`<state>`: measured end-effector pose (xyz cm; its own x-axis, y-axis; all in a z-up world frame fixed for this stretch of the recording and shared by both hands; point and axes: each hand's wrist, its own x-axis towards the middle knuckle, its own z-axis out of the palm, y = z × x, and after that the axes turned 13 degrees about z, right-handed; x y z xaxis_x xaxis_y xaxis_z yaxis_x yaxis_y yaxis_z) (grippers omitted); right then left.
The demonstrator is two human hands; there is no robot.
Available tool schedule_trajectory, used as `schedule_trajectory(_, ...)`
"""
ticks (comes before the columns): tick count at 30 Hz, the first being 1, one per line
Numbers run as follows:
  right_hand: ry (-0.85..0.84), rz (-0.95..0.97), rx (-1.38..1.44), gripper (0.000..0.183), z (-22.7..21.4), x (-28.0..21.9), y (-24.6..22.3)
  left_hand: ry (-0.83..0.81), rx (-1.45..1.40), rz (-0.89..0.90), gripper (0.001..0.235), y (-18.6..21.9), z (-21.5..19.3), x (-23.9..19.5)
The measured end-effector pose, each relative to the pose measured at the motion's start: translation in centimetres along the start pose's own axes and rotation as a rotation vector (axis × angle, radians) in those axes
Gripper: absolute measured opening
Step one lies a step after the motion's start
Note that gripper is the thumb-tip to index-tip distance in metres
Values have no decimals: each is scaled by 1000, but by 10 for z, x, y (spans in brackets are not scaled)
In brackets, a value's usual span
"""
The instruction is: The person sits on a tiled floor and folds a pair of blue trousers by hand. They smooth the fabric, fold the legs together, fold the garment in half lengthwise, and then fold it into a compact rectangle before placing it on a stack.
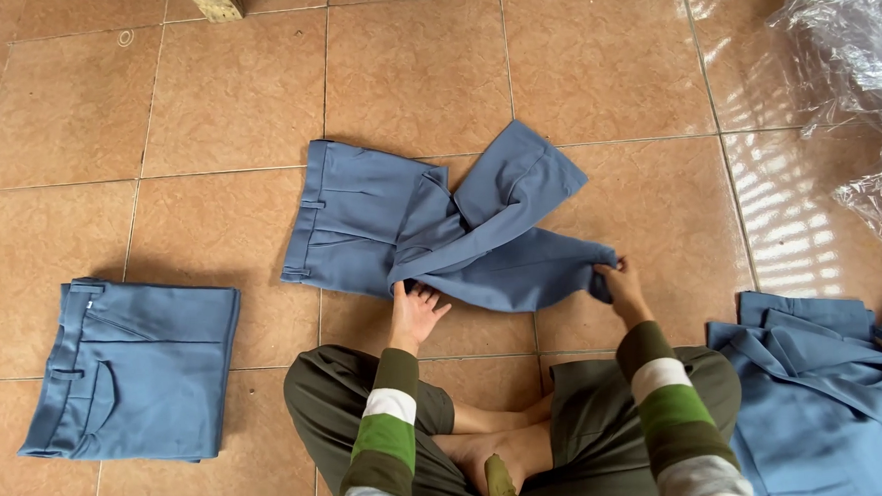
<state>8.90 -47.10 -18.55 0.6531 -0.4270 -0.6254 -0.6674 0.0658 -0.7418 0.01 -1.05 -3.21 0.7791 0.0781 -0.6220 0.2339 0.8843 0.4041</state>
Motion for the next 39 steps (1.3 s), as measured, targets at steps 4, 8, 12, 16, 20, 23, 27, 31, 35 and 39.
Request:
schedule_trajectory(4,-29,-91,-160,58,-43,-14,-66,91,-259,85,71,-13,7,-5)
schedule_trajectory(8,51,-83,-254,57,-81,23,-70,211,-416,96,70,-34,13,-24)
schedule_trajectory(12,-50,190,-197,66,-81,-70,-101,379,-488,161,75,-49,-2,-28)
schedule_trajectory(16,-7,372,-61,98,-74,-114,-124,402,-321,218,104,-34,28,-44)
schedule_trajectory(20,-135,209,-118,59,-66,-100,-123,328,131,161,85,-50,-24,12)
schedule_trajectory(23,-140,-3,-118,44,-60,-105,-156,281,49,145,64,-65,-58,48)
schedule_trajectory(27,-83,-535,-58,29,-59,-73,-190,129,-99,143,36,-71,-54,49)
schedule_trajectory(31,13,-479,31,24,-78,-46,-203,92,-143,116,17,-78,-41,37)
schedule_trajectory(35,388,-414,-428,36,-103,-1,-163,109,102,9,33,-97,-31,19)
schedule_trajectory(39,679,-589,-1060,47,-71,14,-87,171,541,-56,93,-84,-6,-10)
